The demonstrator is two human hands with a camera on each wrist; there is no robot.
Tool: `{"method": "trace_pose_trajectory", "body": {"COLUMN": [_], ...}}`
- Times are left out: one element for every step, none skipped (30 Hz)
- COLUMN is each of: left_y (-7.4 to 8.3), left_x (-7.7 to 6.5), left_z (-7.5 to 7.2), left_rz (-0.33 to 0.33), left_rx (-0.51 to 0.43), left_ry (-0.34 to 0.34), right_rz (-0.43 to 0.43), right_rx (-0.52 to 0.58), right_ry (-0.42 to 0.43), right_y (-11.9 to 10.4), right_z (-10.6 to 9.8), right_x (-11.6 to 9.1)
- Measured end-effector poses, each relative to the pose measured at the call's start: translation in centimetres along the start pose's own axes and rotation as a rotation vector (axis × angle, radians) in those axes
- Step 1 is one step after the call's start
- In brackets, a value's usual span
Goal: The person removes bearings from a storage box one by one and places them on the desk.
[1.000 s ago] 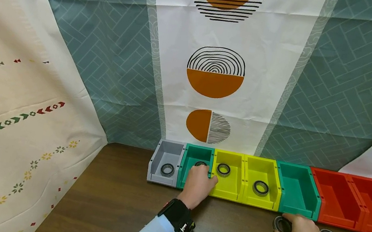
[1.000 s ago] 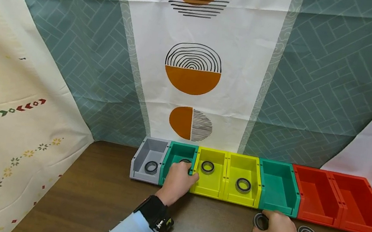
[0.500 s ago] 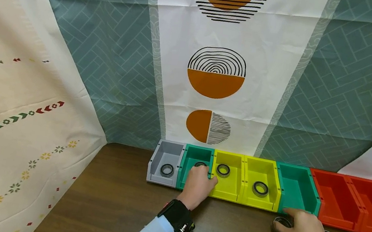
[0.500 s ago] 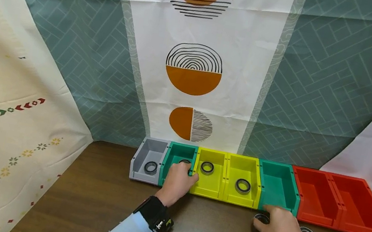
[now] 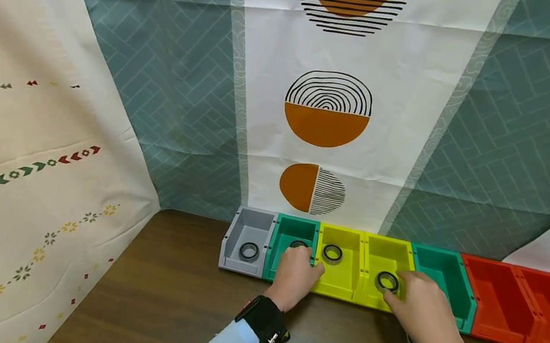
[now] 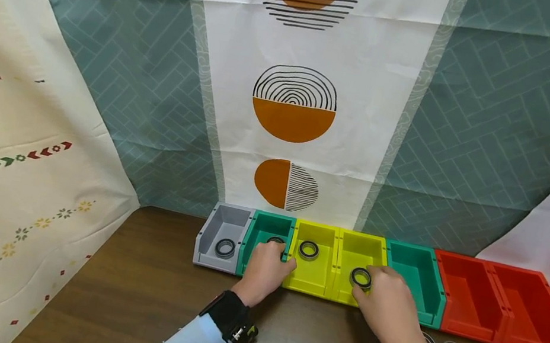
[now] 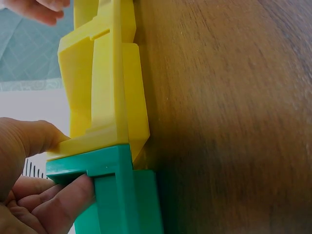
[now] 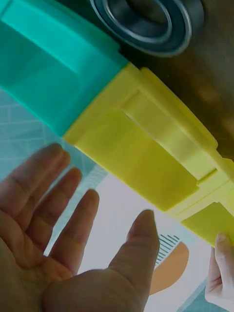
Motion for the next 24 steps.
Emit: {"method": "trace_pose_trajectory", "body": {"left_y": [0.0, 0.1, 0.2, 0.2, 0.2, 0.3, 0.3, 0.3, 0.3, 0.3, 0.3, 0.3, 0.3, 0.2, 0.2, 0.2, 0.1, 0.1, 0.1, 0.0, 0.0, 0.0, 0.0, 0.0], "left_x": [0.0, 0.0, 0.0, 0.0, 0.0, 0.0, 0.0, 0.0, 0.0, 0.0, 0.0, 0.0, 0.0, 0.0, 0.0, 0.0, 0.0, 0.0, 0.0, 0.0, 0.0, 0.0, 0.0, 0.0], "left_z": [0.0, 0.0, 0.0, 0.0, 0.0, -0.1, -0.1, -0.1, -0.1, -0.1, -0.1, -0.1, -0.1, -0.1, 0.0, 0.0, 0.0, 0.0, 0.0, 0.0, 0.0, 0.1, 0.1, 0.1], "left_rz": [-0.002, -0.001, 0.001, 0.004, 0.008, 0.012, 0.016, 0.018, 0.018, 0.017, 0.017, 0.016, 0.014, 0.014, 0.015, 0.016, 0.017, 0.017, 0.018, 0.018, 0.016, 0.014, 0.012, 0.010], "left_rx": [0.001, 0.004, 0.003, 0.004, 0.004, 0.002, 0.001, 0.002, 0.000, 0.001, 0.002, 0.001, 0.001, 0.001, -0.001, -0.003, -0.004, -0.006, -0.004, -0.003, -0.004, -0.002, 0.000, -0.001], "left_ry": [-0.001, -0.001, -0.003, -0.002, -0.001, 0.001, 0.003, 0.005, 0.005, 0.005, 0.006, 0.005, 0.006, 0.008, 0.010, 0.013, 0.016, 0.019, 0.022, 0.023, 0.022, 0.020, 0.017, 0.014], "right_rz": [-0.006, -0.007, -0.007, -0.006, -0.003, -0.002, -0.001, 0.001, 0.002, 0.003, 0.004, 0.008, 0.013, 0.020, 0.025, 0.029, 0.030, 0.032, 0.033, 0.031, 0.034, 0.037, 0.043, 0.053], "right_rx": [-0.006, -0.010, -0.013, -0.016, -0.018, -0.023, -0.027, -0.030, -0.031, -0.033, -0.036, -0.037, -0.037, -0.038, -0.037, -0.038, -0.038, -0.038, -0.038, -0.040, -0.039, -0.040, -0.039, -0.036], "right_ry": [0.001, -0.003, -0.009, -0.014, -0.019, -0.021, -0.024, -0.026, -0.029, -0.034, -0.038, -0.046, -0.055, -0.063, -0.070, -0.076, -0.080, -0.085, -0.091, -0.099, -0.112, -0.127, -0.142, -0.159], "right_y": [-0.1, -0.1, -0.2, -0.3, -0.3, -0.4, -0.4, -0.4, -0.5, -0.5, -0.5, -0.5, -0.4, -0.4, -0.4, -0.4, -0.4, -0.4, -0.4, -0.4, -0.5, -0.5, -0.5, -0.5], "right_z": [0.2, 0.4, 0.5, 0.7, 0.8, 0.8, 0.9, 1.0, 1.0, 1.1, 1.1, 1.2, 1.3, 1.4, 1.5, 1.6, 1.7, 1.8, 1.9, 2.0, 2.1, 2.2, 2.4, 2.5], "right_x": [0.2, 0.3, 0.4, 0.6, 0.7, 0.9, 1.0, 1.2, 1.3, 1.4, 1.6, 1.7, 1.8, 1.9, 2.0, 2.2, 2.3, 2.4, 2.5, 2.6, 2.7, 2.8, 2.9, 2.9]}}
Point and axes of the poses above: each hand's wrist, its own x-axis towards the middle knuckle, its own z-axis out of the palm, y = z × x, the point moved 2 cm from there along x, towards the middle knuckle, and after that the axes turned 14 degrees about -z, right-handed, at the moved point
